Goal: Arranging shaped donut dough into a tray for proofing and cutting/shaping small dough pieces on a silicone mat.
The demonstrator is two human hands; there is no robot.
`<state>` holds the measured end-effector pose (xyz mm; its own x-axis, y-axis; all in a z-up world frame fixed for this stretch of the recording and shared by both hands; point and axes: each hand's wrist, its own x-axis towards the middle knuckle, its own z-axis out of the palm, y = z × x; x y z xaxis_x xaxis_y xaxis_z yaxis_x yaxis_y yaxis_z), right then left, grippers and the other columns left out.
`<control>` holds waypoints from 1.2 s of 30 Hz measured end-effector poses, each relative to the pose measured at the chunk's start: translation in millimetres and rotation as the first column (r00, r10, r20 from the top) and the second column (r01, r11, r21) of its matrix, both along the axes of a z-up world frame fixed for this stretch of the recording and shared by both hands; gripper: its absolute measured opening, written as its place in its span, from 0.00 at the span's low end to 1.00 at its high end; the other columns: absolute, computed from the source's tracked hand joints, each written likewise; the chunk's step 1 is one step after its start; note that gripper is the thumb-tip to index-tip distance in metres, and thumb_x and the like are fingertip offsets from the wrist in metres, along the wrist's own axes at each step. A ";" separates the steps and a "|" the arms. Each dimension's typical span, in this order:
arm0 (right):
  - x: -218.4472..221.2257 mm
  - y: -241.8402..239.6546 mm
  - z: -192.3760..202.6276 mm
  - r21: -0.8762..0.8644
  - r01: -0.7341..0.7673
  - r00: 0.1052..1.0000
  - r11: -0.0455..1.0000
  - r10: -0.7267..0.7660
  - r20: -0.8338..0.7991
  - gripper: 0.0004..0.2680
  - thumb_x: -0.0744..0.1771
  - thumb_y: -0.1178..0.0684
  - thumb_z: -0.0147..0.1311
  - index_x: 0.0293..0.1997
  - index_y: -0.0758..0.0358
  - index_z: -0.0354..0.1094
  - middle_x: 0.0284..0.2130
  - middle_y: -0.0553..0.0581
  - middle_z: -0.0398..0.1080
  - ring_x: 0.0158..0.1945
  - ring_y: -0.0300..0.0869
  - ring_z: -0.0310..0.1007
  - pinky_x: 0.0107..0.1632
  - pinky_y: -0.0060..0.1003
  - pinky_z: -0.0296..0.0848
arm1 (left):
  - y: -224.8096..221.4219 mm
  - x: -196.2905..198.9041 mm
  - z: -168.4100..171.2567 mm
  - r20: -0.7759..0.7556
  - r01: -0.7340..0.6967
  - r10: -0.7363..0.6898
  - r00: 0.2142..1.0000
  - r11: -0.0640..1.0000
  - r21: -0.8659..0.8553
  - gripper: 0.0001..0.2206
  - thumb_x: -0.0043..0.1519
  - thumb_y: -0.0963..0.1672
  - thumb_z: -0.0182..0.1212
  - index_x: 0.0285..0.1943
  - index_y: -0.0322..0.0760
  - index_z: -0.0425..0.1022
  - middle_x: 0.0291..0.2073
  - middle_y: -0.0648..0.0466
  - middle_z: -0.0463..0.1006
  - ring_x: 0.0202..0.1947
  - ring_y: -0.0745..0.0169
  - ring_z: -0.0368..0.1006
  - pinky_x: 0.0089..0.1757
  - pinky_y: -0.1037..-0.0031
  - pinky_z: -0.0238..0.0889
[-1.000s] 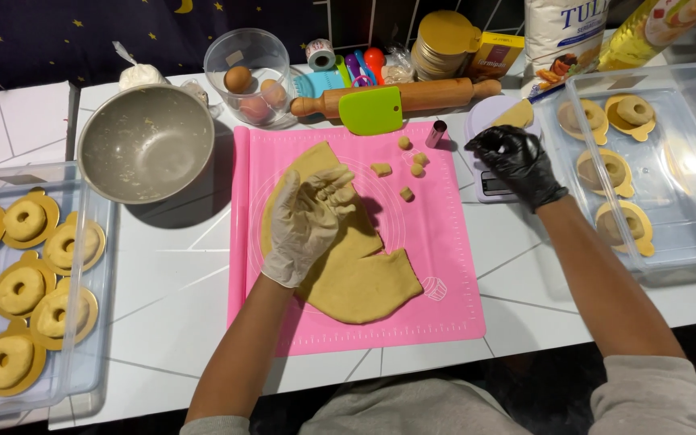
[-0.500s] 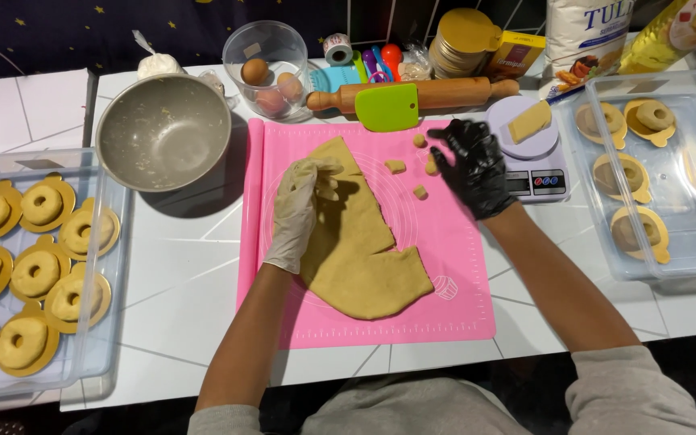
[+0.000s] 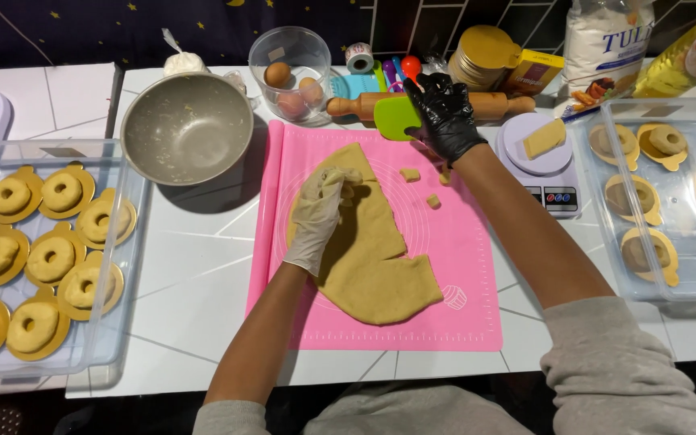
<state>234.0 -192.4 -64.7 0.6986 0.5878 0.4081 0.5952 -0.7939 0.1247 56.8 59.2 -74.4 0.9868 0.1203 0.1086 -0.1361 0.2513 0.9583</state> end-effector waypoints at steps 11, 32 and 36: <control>-31.7 -3.8 4.6 0.149 -0.008 0.996 0.989 0.020 -0.082 0.11 0.70 0.46 0.60 0.57 0.53 0.69 0.49 0.56 0.66 0.57 0.54 0.66 0.64 0.48 0.59 | -16.4 10.4 -21.5 -0.124 -0.095 0.103 0.987 0.993 0.069 0.10 0.62 0.49 0.62 0.38 0.43 0.84 0.20 0.51 0.78 0.19 0.64 0.74 0.19 0.82 0.65; -307.6 10.5 28.8 -0.004 0.065 0.988 0.998 -0.064 0.142 0.17 0.66 0.63 0.51 0.64 0.72 0.65 0.42 0.63 0.69 0.46 0.51 0.70 0.34 0.38 0.75 | -40.2 -108.2 3.8 0.432 -0.376 -0.229 0.873 0.249 0.892 0.29 0.63 0.54 0.57 0.67 0.34 0.69 0.70 0.34 0.63 0.74 0.32 0.51 0.67 0.33 0.32; -308.8 21.5 37.4 -0.479 0.257 0.883 0.839 -0.004 0.468 0.17 0.70 0.72 0.36 0.67 0.76 0.61 0.66 0.72 0.60 0.71 0.52 0.59 0.48 0.32 0.76 | -40.5 -112.5 7.8 0.409 -0.352 -0.222 0.885 0.254 0.901 0.29 0.63 0.54 0.56 0.67 0.33 0.69 0.69 0.34 0.64 0.73 0.31 0.52 0.67 0.33 0.33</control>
<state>-74.8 -170.9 -27.3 0.6086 0.7127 0.3488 0.2728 -0.6008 0.7514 -55.6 18.6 -66.7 0.7981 -0.2912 0.5275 -0.5003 -0.8082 0.3107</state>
